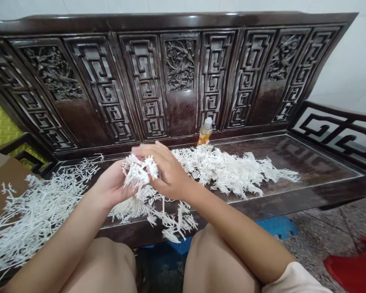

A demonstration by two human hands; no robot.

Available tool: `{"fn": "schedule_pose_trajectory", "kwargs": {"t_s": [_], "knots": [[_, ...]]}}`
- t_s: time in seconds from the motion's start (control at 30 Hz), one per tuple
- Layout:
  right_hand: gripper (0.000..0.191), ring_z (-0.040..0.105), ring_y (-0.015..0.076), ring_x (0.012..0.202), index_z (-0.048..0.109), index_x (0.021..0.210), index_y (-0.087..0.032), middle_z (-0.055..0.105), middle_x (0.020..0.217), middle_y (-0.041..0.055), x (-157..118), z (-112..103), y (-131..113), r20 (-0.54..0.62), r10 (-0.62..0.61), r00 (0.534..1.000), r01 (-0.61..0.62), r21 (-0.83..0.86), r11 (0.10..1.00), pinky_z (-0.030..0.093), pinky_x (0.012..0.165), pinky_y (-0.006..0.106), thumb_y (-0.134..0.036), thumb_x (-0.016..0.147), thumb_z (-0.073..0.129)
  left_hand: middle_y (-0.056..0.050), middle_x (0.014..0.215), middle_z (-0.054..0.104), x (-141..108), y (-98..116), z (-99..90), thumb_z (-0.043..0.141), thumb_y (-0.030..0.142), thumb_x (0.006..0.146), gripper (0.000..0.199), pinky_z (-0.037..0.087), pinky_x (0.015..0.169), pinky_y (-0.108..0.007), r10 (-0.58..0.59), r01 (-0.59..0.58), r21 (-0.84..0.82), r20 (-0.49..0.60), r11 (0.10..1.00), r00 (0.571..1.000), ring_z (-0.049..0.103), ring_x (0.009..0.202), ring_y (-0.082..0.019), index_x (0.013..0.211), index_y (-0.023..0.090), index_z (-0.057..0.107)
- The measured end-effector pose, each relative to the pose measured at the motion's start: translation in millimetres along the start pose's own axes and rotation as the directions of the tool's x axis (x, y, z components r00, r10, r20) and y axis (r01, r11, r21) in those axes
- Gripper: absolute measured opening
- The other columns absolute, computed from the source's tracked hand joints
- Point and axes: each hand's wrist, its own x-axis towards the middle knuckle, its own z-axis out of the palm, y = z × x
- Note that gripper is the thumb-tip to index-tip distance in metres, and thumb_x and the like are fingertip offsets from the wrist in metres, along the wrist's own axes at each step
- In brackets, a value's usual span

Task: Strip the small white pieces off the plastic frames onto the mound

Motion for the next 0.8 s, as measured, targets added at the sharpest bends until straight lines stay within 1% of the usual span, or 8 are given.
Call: {"fn": "schedule_pose_trajectory", "kwargs": {"t_s": [0.1,0.2,0.3,0.37,0.4,0.47,0.6,0.8], "knots": [[0.035,0.047,0.0215,0.104,0.052,0.100,-0.024,0.054,0.107,0.0053,7.5,7.5,13.7,-0.107,0.010,0.994,0.004,0.129,0.992,0.035,0.090,0.039,-0.048,0.075,0.046,-0.004,0.068,0.058,8.5,-3.5,-9.1,0.040,0.016,0.075,0.015,0.047,0.059,-0.027,-0.081,0.083,0.029,-0.053,0.996,0.995,0.055,0.059,-0.012,0.071,0.012,0.055],[0.028,0.053,0.0176,0.088,0.052,0.092,-0.020,0.059,0.094,0.0060,14.8,14.6,21.9,-0.241,0.148,0.959,-0.080,0.270,0.960,0.041,0.079,0.034,-0.044,0.077,0.045,-0.004,0.081,0.058,17.2,-4.6,-16.6,0.041,0.024,0.077,0.017,0.046,0.065,-0.030,0.171,-0.115,0.282,-0.181,0.953,0.969,0.054,0.069,-0.013,0.079,0.016,0.055],[0.026,0.054,0.0142,0.075,0.051,0.086,-0.019,0.059,0.083,0.0043,20.4,19.2,20.6,-0.259,0.294,0.920,-0.188,0.366,0.911,0.043,0.070,0.030,-0.043,0.077,0.047,-0.002,0.092,0.057,17.0,-3.5,-20.2,0.044,0.030,0.077,0.017,0.041,0.078,-0.031,0.571,-0.381,0.641,-0.110,0.667,0.814,0.052,0.084,-0.015,0.085,0.019,0.055],[0.028,0.052,0.0118,0.065,0.051,0.084,-0.018,0.057,0.075,0.0026,22.8,21.5,16.9,-0.205,0.368,0.907,-0.267,0.398,0.878,0.043,0.062,0.027,-0.044,0.076,0.048,-0.002,0.094,0.057,10.8,-0.2,-20.1,0.045,0.032,0.077,0.019,0.038,0.082,-0.030,0.697,-0.480,0.772,0.069,0.416,0.714,0.051,0.088,-0.015,0.087,0.020,0.056],[0.028,0.050,0.0106,0.059,0.051,0.083,-0.017,0.055,0.070,0.0013,23.5,22.4,15.0,-0.166,0.402,0.900,-0.312,0.399,0.863,0.042,0.057,0.026,-0.045,0.075,0.048,-0.002,0.093,0.058,6.7,2.2,-19.7,0.045,0.034,0.077,0.021,0.037,0.082,-0.030,0.699,-0.499,0.803,0.149,0.328,0.699,0.051,0.088,-0.015,0.088,0.020,0.056],[0.030,0.044,0.0086,0.050,0.051,0.080,-0.017,0.049,0.060,-0.0015,23.9,24.1,11.7,-0.093,0.453,0.887,-0.390,0.377,0.840,0.037,0.048,0.023,-0.045,0.074,0.048,-0.002,0.091,0.059,-0.7,7.3,-19.8,0.048,0.037,0.075,0.024,0.039,0.078,-0.029,0.641,-0.486,0.842,0.241,0.236,0.729,0.052,0.083,-0.015,0.091,0.020,0.057],[0.028,0.039,0.0080,0.050,0.052,0.078,-0.016,0.045,0.058,-0.0023,22.1,25.5,6.7,-0.032,0.457,0.889,-0.418,0.353,0.837,0.032,0.046,0.022,-0.043,0.074,0.050,-0.003,0.084,0.060,-6.8,13.8,-24.9,0.053,0.039,0.071,0.027,0.040,0.067,-0.027,0.552,-0.414,0.887,0.245,0.204,0.797,0.052,0.071,-0.014,0.087,0.018,0.059],[0.026,0.040,0.0095,0.057,0.055,0.083,-0.017,0.048,0.064,-0.0004,18.1,22.7,0.5,0.001,0.438,0.899,-0.399,0.410,0.820,0.032,0.051,0.023,-0.041,0.076,0.048,-0.001,0.067,0.057,-7.5,14.5,-32.0,0.041,0.042,0.078,0.033,0.038,0.063,-0.026,0.557,-0.388,0.893,0.208,0.227,0.804,0.050,0.067,-0.014,0.072,0.015,0.060]]}}
